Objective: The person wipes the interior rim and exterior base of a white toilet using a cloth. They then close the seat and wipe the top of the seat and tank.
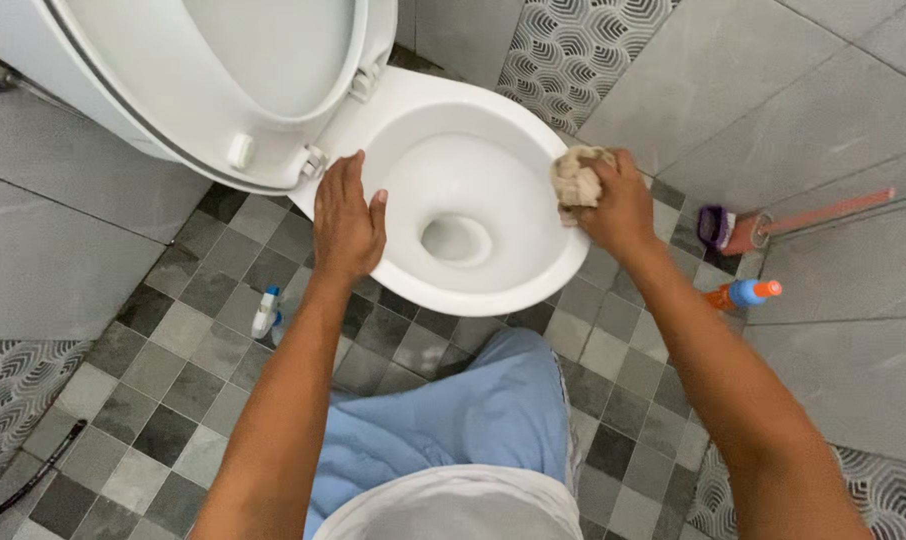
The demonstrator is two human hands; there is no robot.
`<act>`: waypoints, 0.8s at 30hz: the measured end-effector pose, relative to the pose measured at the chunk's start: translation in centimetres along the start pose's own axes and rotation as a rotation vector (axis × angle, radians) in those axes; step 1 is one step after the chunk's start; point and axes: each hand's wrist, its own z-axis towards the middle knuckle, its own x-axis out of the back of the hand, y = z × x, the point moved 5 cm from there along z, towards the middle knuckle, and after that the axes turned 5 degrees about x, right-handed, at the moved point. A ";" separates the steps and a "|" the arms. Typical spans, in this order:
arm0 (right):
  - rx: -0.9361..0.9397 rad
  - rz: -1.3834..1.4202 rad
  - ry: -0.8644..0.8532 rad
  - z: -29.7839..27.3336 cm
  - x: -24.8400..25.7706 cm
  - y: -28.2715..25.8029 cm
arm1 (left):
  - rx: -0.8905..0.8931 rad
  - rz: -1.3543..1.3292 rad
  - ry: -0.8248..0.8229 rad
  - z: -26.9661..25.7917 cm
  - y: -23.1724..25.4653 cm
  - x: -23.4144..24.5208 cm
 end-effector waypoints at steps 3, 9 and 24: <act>-0.142 0.235 0.123 -5.0 0.3 1.2 | -0.026 -0.004 0.035 -0.8 0.4 0.2; -0.324 0.291 0.399 -13.2 -2.0 0.8 | 0.053 -0.006 0.052 -2.6 1.1 0.1; -0.282 0.571 0.416 -25.6 -7.2 -12.2 | 0.023 -0.388 0.024 -17.0 5.5 0.1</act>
